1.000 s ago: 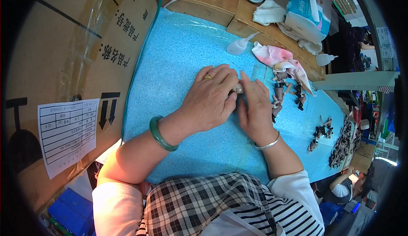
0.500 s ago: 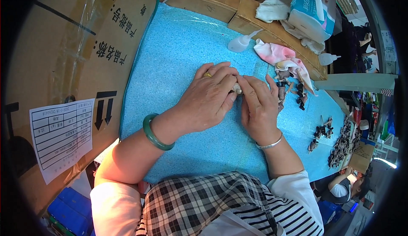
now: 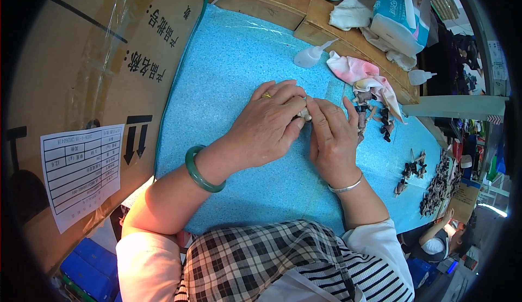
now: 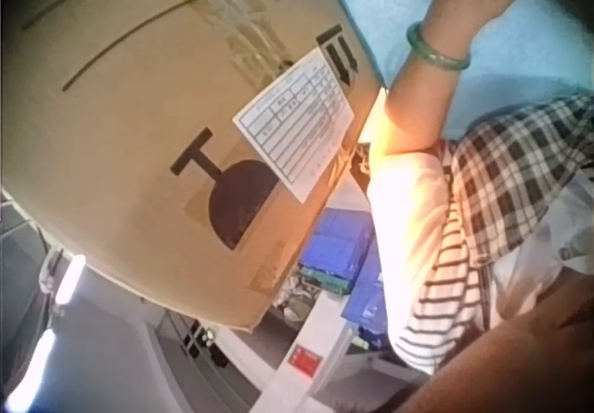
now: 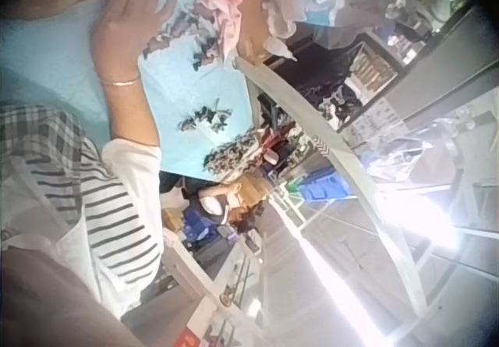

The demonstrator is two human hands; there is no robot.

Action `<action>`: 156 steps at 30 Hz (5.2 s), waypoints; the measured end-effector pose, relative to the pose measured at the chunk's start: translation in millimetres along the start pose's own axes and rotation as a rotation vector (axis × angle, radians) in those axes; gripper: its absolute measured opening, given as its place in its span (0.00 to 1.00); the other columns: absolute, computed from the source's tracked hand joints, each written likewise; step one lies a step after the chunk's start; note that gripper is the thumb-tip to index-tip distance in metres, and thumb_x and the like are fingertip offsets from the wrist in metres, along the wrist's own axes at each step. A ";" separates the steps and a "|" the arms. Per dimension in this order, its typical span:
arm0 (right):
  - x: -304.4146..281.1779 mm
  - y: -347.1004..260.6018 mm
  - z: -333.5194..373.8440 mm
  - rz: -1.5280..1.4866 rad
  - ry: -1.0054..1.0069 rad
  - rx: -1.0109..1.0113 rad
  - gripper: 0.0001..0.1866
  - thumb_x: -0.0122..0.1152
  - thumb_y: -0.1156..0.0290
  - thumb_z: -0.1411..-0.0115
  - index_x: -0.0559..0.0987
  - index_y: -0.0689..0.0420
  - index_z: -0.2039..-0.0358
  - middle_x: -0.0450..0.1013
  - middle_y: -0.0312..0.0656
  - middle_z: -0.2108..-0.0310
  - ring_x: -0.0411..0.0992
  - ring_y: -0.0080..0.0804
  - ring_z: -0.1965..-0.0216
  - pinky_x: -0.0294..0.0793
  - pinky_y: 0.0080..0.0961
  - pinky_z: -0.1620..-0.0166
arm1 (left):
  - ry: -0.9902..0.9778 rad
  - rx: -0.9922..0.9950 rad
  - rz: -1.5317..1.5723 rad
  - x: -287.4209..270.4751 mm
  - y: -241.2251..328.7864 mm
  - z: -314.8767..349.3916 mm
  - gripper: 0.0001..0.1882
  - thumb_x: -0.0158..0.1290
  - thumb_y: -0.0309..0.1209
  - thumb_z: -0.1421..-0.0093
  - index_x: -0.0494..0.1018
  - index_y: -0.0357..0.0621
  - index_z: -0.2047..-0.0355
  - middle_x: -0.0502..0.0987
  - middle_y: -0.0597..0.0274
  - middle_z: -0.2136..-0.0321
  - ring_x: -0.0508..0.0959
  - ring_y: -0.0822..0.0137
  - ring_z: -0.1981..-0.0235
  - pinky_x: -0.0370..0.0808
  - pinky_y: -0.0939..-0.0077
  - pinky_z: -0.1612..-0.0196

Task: The person assembles toy figurines by applying glue to the figurine parts with a squeeze bottle, attaching small accessories by hand, and pressing the pieces together.

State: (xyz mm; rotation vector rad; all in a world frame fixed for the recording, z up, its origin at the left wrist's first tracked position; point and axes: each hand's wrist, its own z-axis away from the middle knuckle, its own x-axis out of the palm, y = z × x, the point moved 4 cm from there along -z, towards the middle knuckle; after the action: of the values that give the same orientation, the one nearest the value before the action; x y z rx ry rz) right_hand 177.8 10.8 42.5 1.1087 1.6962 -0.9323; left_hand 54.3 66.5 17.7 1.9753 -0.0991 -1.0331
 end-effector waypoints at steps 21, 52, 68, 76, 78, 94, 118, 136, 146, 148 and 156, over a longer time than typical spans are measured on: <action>0.2 1.9 0.5 -0.060 0.000 -0.008 0.24 0.57 0.79 0.53 0.73 0.59 0.51 0.71 0.40 0.60 0.71 0.32 0.57 0.52 0.45 0.41 | 0.040 0.009 0.021 0.6 -1.5 1.8 0.12 0.46 0.28 0.43 0.70 0.37 0.59 0.68 0.52 0.54 0.63 0.50 0.44 0.55 0.53 0.40; 9.4 -10.5 6.3 0.154 0.036 0.109 0.20 0.52 0.71 0.50 0.67 0.65 0.56 0.68 0.51 0.59 0.68 0.43 0.52 0.57 0.51 0.44 | 0.108 0.064 -0.459 19.7 6.0 2.5 0.16 0.55 0.28 0.49 0.61 0.38 0.64 0.64 0.40 0.50 0.64 0.43 0.45 0.59 0.43 0.46; 11.7 -6.8 17.6 0.123 0.123 0.092 0.18 0.52 0.67 0.49 0.69 0.64 0.59 0.68 0.51 0.63 0.68 0.44 0.55 0.61 0.51 0.48 | 0.058 0.077 -0.485 26.0 7.7 3.1 0.19 0.56 0.26 0.51 0.58 0.36 0.62 0.63 0.40 0.49 0.65 0.41 0.46 0.59 0.45 0.46; 9.8 -5.3 13.2 0.103 0.102 0.087 0.18 0.52 0.67 0.48 0.68 0.65 0.59 0.68 0.52 0.63 0.68 0.46 0.55 0.61 0.53 0.48 | 0.055 0.069 -0.502 22.5 9.0 -1.8 0.19 0.55 0.25 0.50 0.58 0.35 0.62 0.63 0.38 0.49 0.65 0.41 0.46 0.59 0.45 0.46; 13.4 -5.3 14.4 0.116 0.141 0.078 0.19 0.52 0.67 0.48 0.68 0.65 0.59 0.68 0.53 0.62 0.68 0.47 0.55 0.61 0.54 0.48 | 0.049 0.086 -0.483 22.8 8.5 -1.8 0.19 0.55 0.25 0.50 0.58 0.35 0.62 0.63 0.38 0.49 0.65 0.41 0.46 0.59 0.46 0.46; 13.7 -7.6 13.5 0.179 0.141 0.077 0.19 0.51 0.67 0.48 0.69 0.66 0.59 0.68 0.54 0.64 0.68 0.48 0.56 0.61 0.53 0.48 | 0.025 0.092 -0.496 20.5 10.9 -2.3 0.18 0.54 0.24 0.51 0.59 0.34 0.63 0.64 0.37 0.50 0.66 0.41 0.47 0.60 0.47 0.46; 17.3 -2.3 13.2 0.028 0.056 0.078 0.12 0.50 0.69 0.49 0.68 0.62 0.65 0.68 0.53 0.63 0.66 0.47 0.53 0.59 0.54 0.47 | 0.014 0.069 -0.500 22.1 4.3 1.0 0.21 0.57 0.24 0.53 0.60 0.35 0.62 0.61 0.37 0.48 0.65 0.41 0.47 0.58 0.47 0.45; 9.2 14.9 11.6 -0.042 0.033 0.103 0.09 0.53 0.72 0.51 0.73 0.59 0.67 0.68 0.43 0.59 0.66 0.36 0.53 0.58 0.44 0.47 | 0.029 0.032 -0.339 13.3 9.6 -4.4 0.20 0.56 0.20 0.50 0.63 0.38 0.57 0.68 0.46 0.53 0.68 0.46 0.47 0.62 0.55 0.45; 10.6 40.5 4.1 -1.589 0.049 0.310 0.13 0.52 0.75 0.42 0.75 0.60 0.56 0.71 0.41 0.58 0.70 0.31 0.55 0.67 0.25 0.50 | -0.278 -0.298 1.265 17.5 18.0 8.6 0.20 0.45 0.48 0.37 0.66 0.41 0.63 0.71 0.56 0.73 0.72 0.65 0.71 0.67 0.73 0.67; 14.4 36.2 1.3 -1.625 -0.029 0.229 0.14 0.52 0.71 0.39 0.75 0.61 0.55 0.71 0.39 0.57 0.69 0.26 0.54 0.67 0.24 0.50 | -0.495 -0.319 1.563 21.5 21.5 11.8 0.24 0.40 0.54 0.37 0.66 0.43 0.65 0.69 0.58 0.78 0.68 0.68 0.78 0.64 0.74 0.72; 22.5 19.5 4.3 -1.863 -0.230 0.199 0.12 0.57 0.73 0.42 0.76 0.61 0.57 0.71 0.44 0.55 0.69 0.30 0.52 0.67 0.27 0.48 | -0.642 -0.391 1.855 28.0 22.8 17.0 0.29 0.29 0.57 0.35 0.67 0.43 0.64 0.68 0.63 0.85 0.59 0.77 0.88 0.57 0.78 0.79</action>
State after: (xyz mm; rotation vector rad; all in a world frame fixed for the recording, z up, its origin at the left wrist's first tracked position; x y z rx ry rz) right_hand 192.4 19.4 17.7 -0.8973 2.1599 -2.1348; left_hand 67.6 29.2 12.3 0.4784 -1.5529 -0.2306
